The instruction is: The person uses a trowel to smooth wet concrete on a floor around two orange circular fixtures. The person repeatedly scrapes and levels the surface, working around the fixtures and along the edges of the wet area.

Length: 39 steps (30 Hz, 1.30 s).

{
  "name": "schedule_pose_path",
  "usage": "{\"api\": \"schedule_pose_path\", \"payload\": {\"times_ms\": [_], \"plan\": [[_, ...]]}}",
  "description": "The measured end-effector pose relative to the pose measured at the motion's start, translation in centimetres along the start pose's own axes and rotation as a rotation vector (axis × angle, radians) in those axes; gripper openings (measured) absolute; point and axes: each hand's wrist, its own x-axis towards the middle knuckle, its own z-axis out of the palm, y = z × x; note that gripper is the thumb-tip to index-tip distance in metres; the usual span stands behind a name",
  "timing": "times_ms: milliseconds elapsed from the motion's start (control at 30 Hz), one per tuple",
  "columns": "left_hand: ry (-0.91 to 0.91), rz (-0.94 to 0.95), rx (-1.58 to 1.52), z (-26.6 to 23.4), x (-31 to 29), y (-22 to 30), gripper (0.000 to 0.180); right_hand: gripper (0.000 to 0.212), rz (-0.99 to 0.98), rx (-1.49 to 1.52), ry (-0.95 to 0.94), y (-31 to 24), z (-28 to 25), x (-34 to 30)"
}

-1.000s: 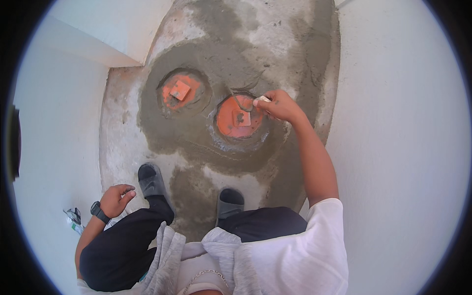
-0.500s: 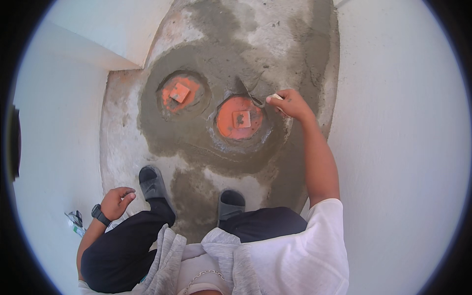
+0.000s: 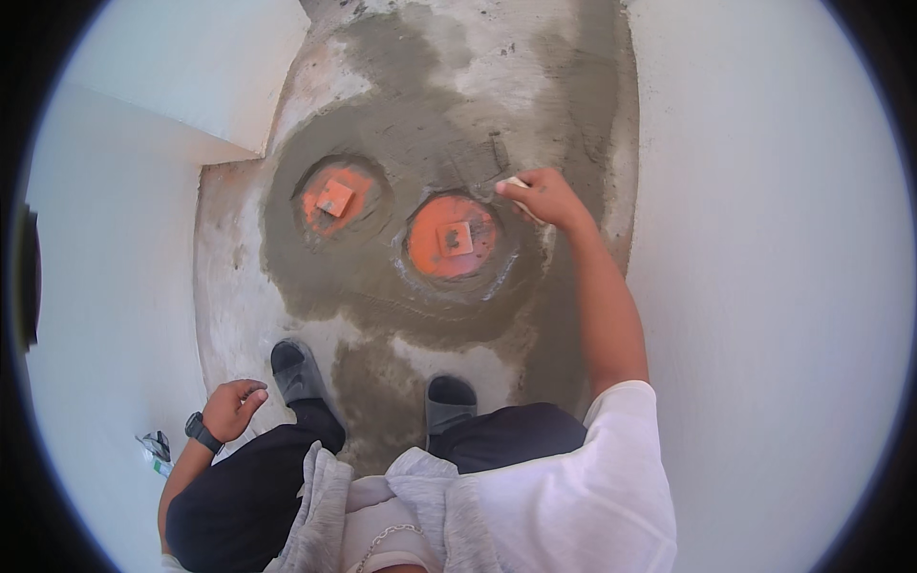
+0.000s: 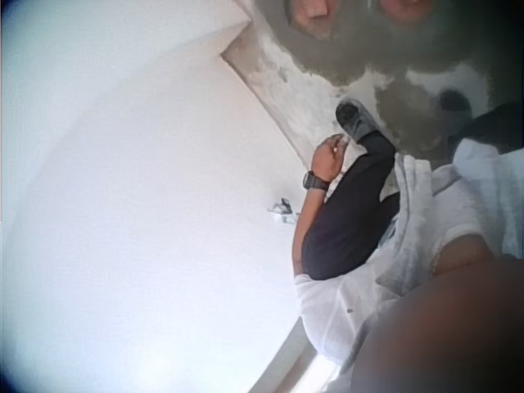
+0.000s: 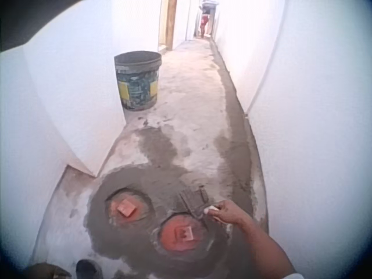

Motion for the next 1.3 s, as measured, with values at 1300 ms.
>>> {"api": "schedule_pose_path", "payload": {"times_ms": [1300], "plan": [[0.055, 0.033, -0.057, 0.2, 0.2, -1.3, 0.037, 0.041, 0.202, -0.018, 0.524, 6.0, -12.8, -0.3]]}}
